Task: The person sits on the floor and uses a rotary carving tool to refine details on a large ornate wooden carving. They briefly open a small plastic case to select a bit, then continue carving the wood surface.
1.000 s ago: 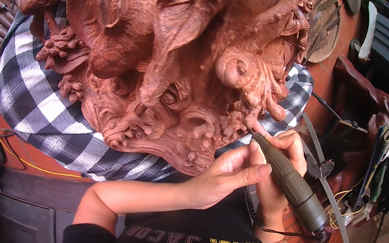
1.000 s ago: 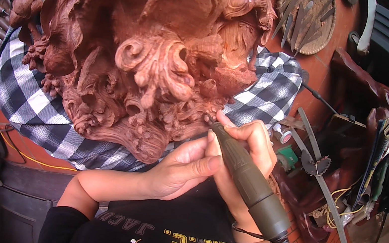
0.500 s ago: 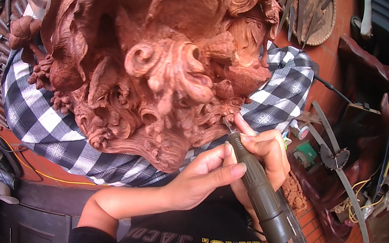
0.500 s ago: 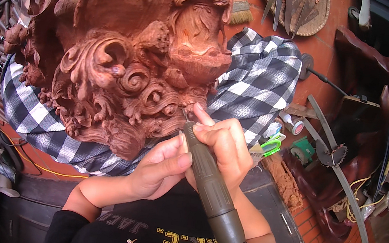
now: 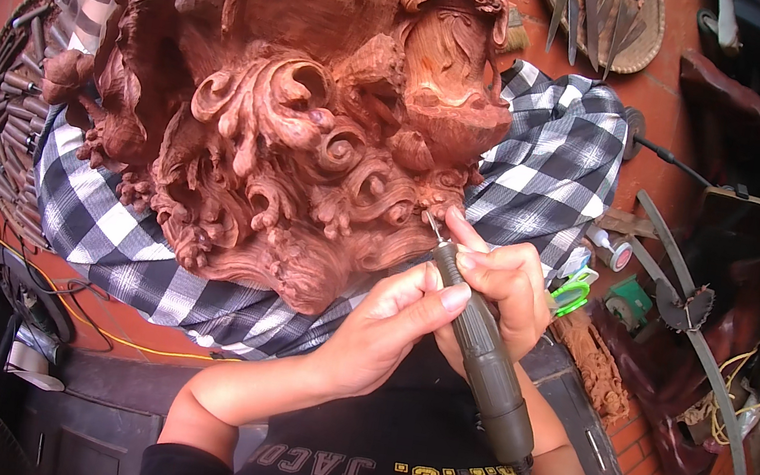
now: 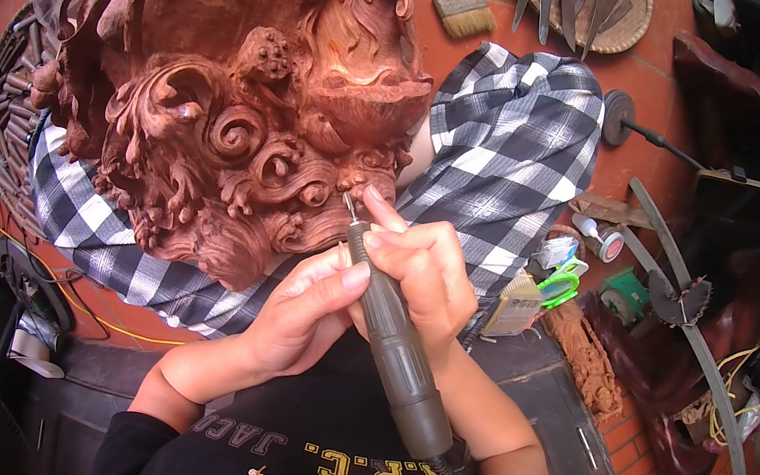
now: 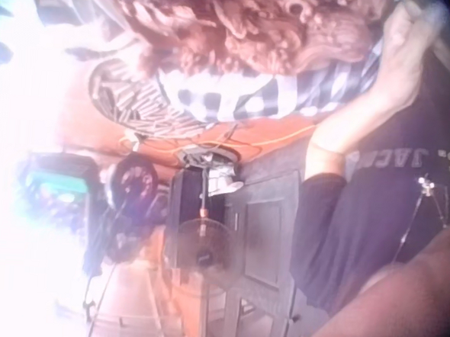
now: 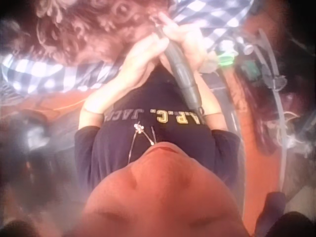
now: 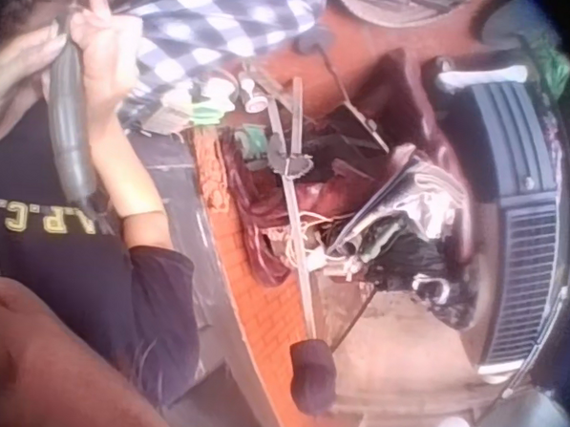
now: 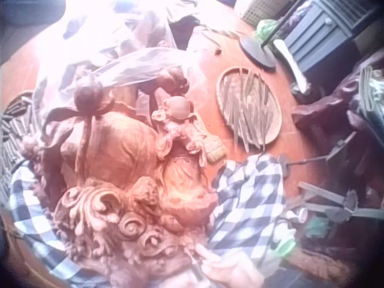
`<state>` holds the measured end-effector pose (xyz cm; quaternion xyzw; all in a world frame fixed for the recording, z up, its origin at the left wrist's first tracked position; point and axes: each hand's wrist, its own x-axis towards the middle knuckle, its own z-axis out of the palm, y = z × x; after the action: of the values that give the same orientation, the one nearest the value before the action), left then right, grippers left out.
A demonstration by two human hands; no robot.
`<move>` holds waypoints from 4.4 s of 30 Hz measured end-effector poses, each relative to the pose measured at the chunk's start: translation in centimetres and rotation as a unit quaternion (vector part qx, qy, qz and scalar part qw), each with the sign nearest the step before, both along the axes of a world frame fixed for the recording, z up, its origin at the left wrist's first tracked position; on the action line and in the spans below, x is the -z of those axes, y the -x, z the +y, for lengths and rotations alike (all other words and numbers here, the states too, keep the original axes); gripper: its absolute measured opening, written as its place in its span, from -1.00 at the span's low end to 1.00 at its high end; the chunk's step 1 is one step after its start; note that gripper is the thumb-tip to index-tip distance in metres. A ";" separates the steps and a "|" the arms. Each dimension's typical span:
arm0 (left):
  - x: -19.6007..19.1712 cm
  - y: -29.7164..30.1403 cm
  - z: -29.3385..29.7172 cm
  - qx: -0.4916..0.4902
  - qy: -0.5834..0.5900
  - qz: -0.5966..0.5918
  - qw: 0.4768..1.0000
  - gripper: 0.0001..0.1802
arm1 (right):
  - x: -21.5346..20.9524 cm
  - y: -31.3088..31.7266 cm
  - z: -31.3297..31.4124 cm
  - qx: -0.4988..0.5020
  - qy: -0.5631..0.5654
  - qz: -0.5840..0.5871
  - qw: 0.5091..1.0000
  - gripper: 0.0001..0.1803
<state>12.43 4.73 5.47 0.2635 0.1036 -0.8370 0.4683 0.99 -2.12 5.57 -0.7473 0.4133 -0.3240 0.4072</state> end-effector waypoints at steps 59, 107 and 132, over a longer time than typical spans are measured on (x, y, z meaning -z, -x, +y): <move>1.4 1.9 1.3 -0.089 0.006 -0.116 0.989 -0.53 | 5.6 1.8 0.6 -0.069 0.191 -0.092 0.975 -0.87; -1.0 2.2 -2.3 -0.178 0.065 0.082 0.978 -0.53 | -2.4 -1.1 -3.0 -0.032 -0.151 0.070 0.985 -0.79; -1.1 2.4 -2.3 -0.204 0.063 0.113 0.971 -0.55 | -3.2 -1.8 -3.3 -0.041 -0.177 0.092 0.979 -0.77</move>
<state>10.04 2.43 6.54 0.1108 0.1546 -0.7532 0.6297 2.79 -5.44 8.79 -0.7063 0.4690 -0.1584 0.5061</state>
